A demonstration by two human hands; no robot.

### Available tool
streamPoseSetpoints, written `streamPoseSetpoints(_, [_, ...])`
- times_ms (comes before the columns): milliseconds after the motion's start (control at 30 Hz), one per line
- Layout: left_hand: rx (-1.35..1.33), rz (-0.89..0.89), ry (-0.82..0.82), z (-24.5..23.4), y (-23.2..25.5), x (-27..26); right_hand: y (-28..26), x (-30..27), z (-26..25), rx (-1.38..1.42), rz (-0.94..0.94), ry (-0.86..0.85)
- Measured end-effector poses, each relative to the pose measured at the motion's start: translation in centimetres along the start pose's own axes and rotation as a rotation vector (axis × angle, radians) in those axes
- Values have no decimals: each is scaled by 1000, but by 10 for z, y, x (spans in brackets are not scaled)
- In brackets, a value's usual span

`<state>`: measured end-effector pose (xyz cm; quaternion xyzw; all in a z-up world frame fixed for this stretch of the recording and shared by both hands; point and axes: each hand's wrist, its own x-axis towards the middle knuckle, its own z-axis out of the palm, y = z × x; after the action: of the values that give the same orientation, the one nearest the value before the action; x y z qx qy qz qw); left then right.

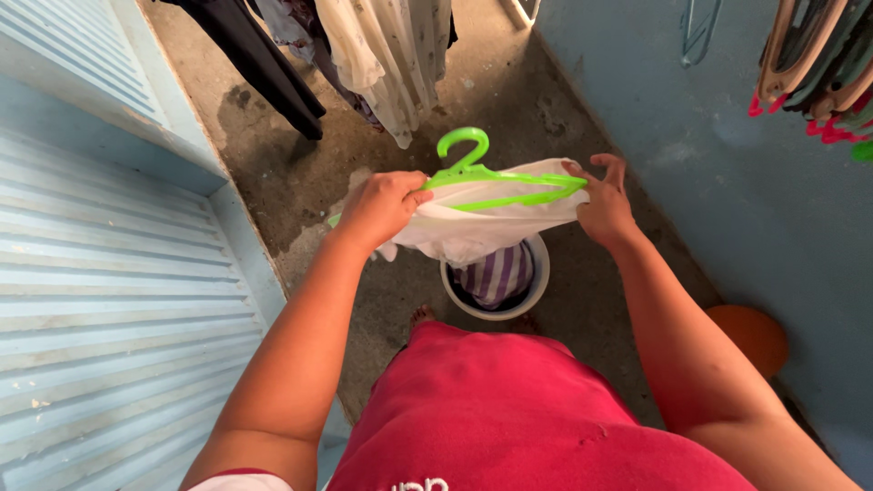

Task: The person carries a bucket of wet clothes from an indoor area to an outdoor balcony. They take clothes from the bucket, place them on hangers, and hang them on a clothesline.

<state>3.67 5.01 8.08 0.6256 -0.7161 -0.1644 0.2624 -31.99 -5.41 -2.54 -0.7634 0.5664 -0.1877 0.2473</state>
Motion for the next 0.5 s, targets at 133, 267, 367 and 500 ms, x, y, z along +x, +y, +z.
streamPoseSetpoints(133, [103,1,-21,-7,0,2,-29,-8,-18,-40,-78,192])
streamPoseSetpoints(267, [216,-27,58,-4,-6,6,-51,-3,-42,218,-218,181])
streamPoseSetpoints(367, [139,17,168,-1,-13,9,-58,7,-64,676,-142,-328])
streamPoseSetpoints(500, [85,44,174,3,-21,13,-77,13,-70,597,-323,0])
